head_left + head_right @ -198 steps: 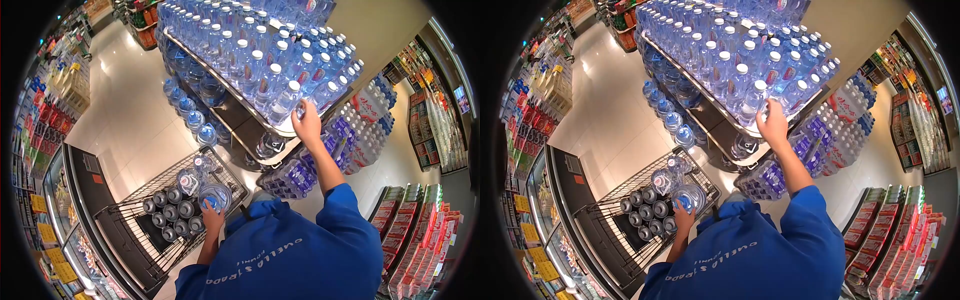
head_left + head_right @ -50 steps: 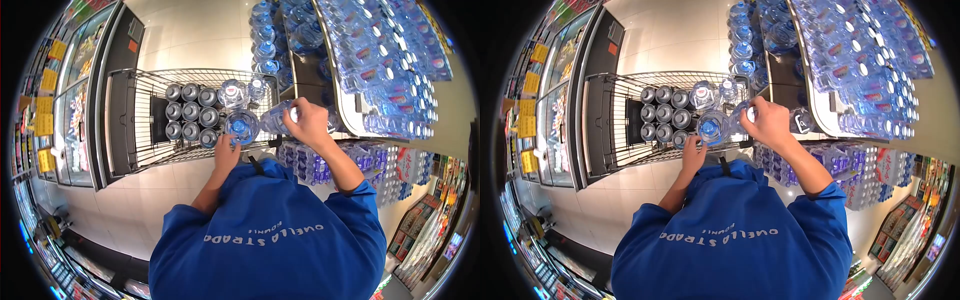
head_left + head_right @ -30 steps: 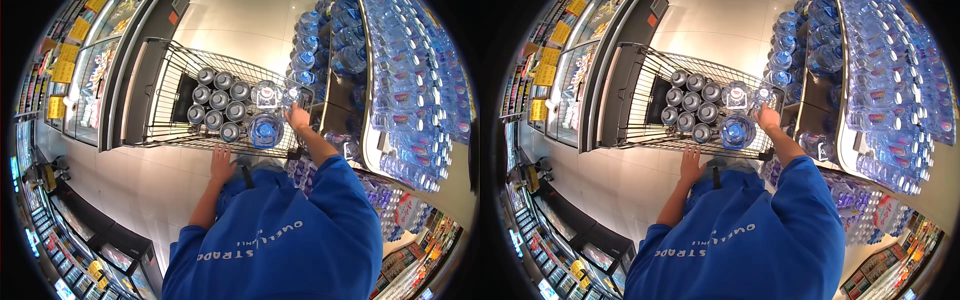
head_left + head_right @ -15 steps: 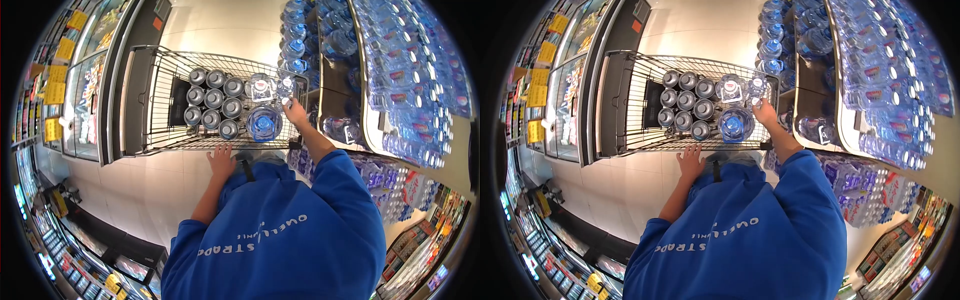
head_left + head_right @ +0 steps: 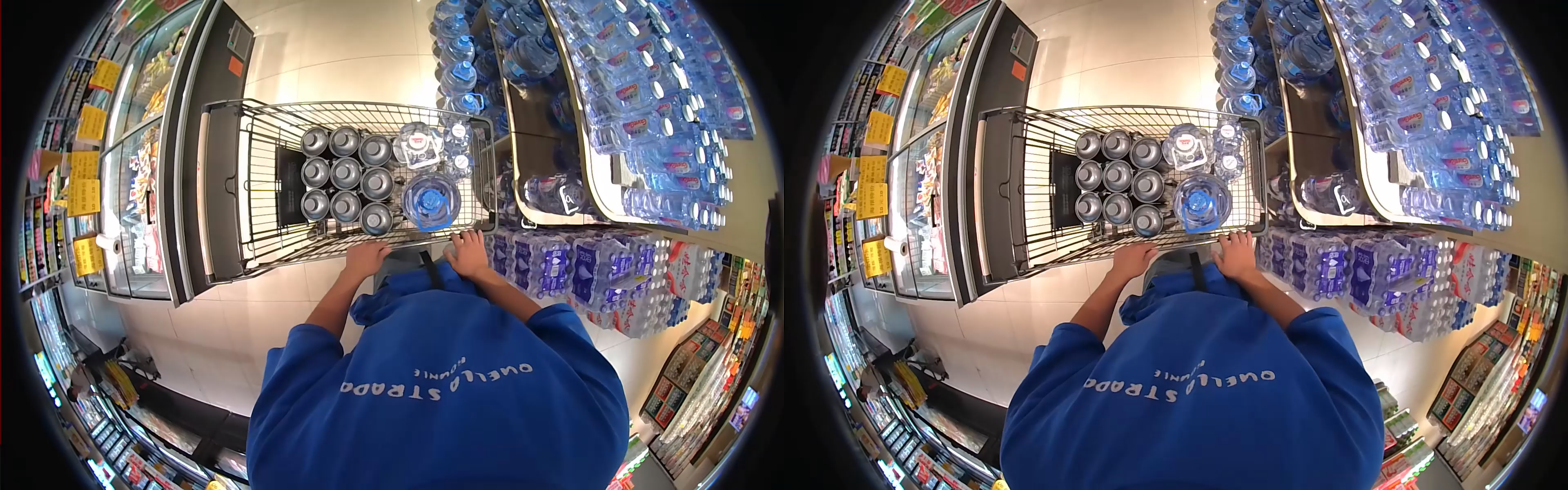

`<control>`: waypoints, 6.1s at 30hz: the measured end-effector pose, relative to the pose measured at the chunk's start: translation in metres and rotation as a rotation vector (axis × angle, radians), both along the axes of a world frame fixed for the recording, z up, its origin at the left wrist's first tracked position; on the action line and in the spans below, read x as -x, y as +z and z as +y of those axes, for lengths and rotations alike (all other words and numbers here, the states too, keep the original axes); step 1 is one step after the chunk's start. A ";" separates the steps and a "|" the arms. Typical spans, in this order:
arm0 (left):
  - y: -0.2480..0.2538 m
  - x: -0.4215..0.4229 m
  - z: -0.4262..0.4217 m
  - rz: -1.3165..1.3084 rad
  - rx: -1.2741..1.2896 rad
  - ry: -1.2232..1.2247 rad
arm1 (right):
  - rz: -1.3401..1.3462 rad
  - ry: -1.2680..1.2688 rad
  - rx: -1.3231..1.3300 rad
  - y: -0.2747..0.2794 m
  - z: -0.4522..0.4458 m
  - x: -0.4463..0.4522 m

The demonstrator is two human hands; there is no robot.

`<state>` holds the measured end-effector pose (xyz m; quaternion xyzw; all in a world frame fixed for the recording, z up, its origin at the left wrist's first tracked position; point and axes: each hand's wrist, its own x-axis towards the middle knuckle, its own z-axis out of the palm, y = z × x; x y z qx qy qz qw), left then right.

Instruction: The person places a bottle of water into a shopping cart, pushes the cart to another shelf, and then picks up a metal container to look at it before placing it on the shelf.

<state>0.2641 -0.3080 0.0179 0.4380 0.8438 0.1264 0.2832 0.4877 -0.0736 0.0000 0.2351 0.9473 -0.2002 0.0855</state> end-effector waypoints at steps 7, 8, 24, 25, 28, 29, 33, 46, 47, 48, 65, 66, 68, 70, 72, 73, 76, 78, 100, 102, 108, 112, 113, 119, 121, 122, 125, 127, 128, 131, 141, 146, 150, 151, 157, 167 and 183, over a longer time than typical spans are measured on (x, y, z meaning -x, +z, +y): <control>-0.005 0.007 0.000 -0.036 0.064 -0.108 | -0.358 0.053 0.069 0.006 0.006 0.026; -0.004 0.006 0.002 -0.028 0.098 -0.113 | -0.384 0.042 0.072 0.006 0.007 0.028; -0.009 -0.031 -0.022 0.238 -0.023 -0.016 | -0.511 -0.005 0.083 0.011 -0.012 0.024; -0.005 -0.035 -0.027 0.250 -0.026 -0.006 | -0.488 -0.015 0.085 0.009 -0.017 0.020; 0.001 -0.050 -0.044 0.364 -0.143 -0.008 | -0.408 -0.055 0.097 0.000 -0.031 0.005; 0.000 -0.057 -0.050 0.414 -0.199 -0.015 | -0.367 -0.069 0.058 -0.004 -0.037 -0.001; 0.007 -0.080 -0.075 0.420 -0.141 -0.034 | -0.236 -0.128 0.009 -0.006 -0.066 -0.022; 0.016 -0.106 -0.142 0.465 0.031 -0.132 | -0.045 -0.274 -0.069 -0.017 -0.166 -0.071; 0.023 -0.108 -0.145 0.500 0.073 -0.157 | -0.040 -0.289 -0.076 -0.018 -0.174 -0.073; 0.020 -0.107 -0.152 0.518 0.072 -0.178 | -0.058 -0.308 -0.073 -0.017 -0.183 -0.076; 0.158 0.247 -0.357 0.849 -0.400 0.472 | -0.403 -0.692 0.074 0.036 -0.331 -0.080; 0.158 0.264 -0.362 0.723 -0.234 0.547 | -0.413 -0.719 0.084 0.034 -0.339 -0.082; 0.132 0.303 -0.377 0.535 -0.006 0.578 | -0.430 -0.768 0.096 0.030 -0.355 -0.088; 0.120 0.309 -0.377 0.350 0.108 0.591 | -0.423 -0.809 0.075 0.025 -0.374 -0.094; 0.121 0.331 -0.396 0.309 0.079 0.589 | -0.386 -0.864 0.051 0.023 -0.409 -0.075; 0.122 0.328 -0.395 0.335 0.087 0.583 | -0.375 -0.891 0.058 0.020 -0.418 -0.077; 0.133 0.313 -0.390 0.401 0.092 0.572 | -0.346 -0.948 0.068 0.011 -0.446 -0.084; 0.130 0.353 -0.434 0.389 0.040 0.565 | -0.292 -1.003 0.030 0.016 -0.501 -0.054; 0.122 0.350 -0.540 0.115 -0.046 0.098 | 0.368 -1.612 0.280 -0.051 -0.846 0.010; 0.122 0.318 -0.540 0.150 -0.027 0.019 | 0.397 -1.607 0.361 -0.075 -0.867 0.013; 0.128 0.288 -0.567 0.090 0.064 -0.181 | 0.524 -1.581 0.505 -0.087 -0.929 0.061; 0.134 0.247 -0.555 0.285 0.198 -0.461 | 0.868 -1.648 0.860 -0.077 -0.902 0.060; 0.160 0.275 -0.563 0.143 0.362 -0.414 | 1.037 -1.696 0.953 -0.058 -0.908 0.112; 0.197 0.161 -0.571 0.374 0.421 -0.630 | 0.053 -1.200 0.134 -0.152 -0.828 0.092; 0.181 0.163 -0.583 0.663 0.334 -0.800 | -0.021 -1.297 0.387 -0.111 -0.843 0.083; 0.186 0.139 -0.581 0.693 0.361 -0.822 | -0.091 -1.270 0.269 -0.100 -0.840 0.061; 0.183 0.093 -0.577 0.649 0.312 -0.990 | -0.231 -1.265 0.049 -0.088 -0.849 0.010; 0.193 0.097 -0.593 0.678 0.298 -1.066 | -0.208 -1.401 0.029 -0.104 -0.857 0.012; 0.197 0.075 -0.595 0.663 0.306 -1.088 | -0.110 -1.499 0.055 -0.117 -0.855 -0.012; 0.212 0.020 -0.600 0.609 0.312 -1.214 | 0.045 -1.633 0.227 -0.110 -0.851 -0.084; 0.238 -0.114 -0.547 0.357 -0.022 -1.481 | 0.808 -2.151 0.030 0.015 -0.948 -0.160; 0.185 -0.164 -0.378 0.306 -0.669 -1.410 | 0.771 -2.352 0.109 0.048 -0.997 -0.116; 0.161 -0.205 -0.274 0.467 -0.783 -1.419 | 0.849 -2.508 0.264 0.059 -1.001 -0.123; 0.151 -0.206 -0.254 0.419 -0.681 -1.414 | 0.856 -2.519 0.281 0.060 -0.996 -0.122; 0.128 -0.285 -0.222 -0.163 0.164 -1.121 | 0.929 -2.784 0.249 0.075 -0.965 -0.206; 0.088 -0.401 -0.210 -0.087 0.076 -1.222 | 0.364 -2.703 0.007 0.030 -0.968 -0.367; 0.124 -0.634 -0.161 -0.245 0.146 -0.939 | 0.308 -2.602 0.102 0.082 -0.874 -0.619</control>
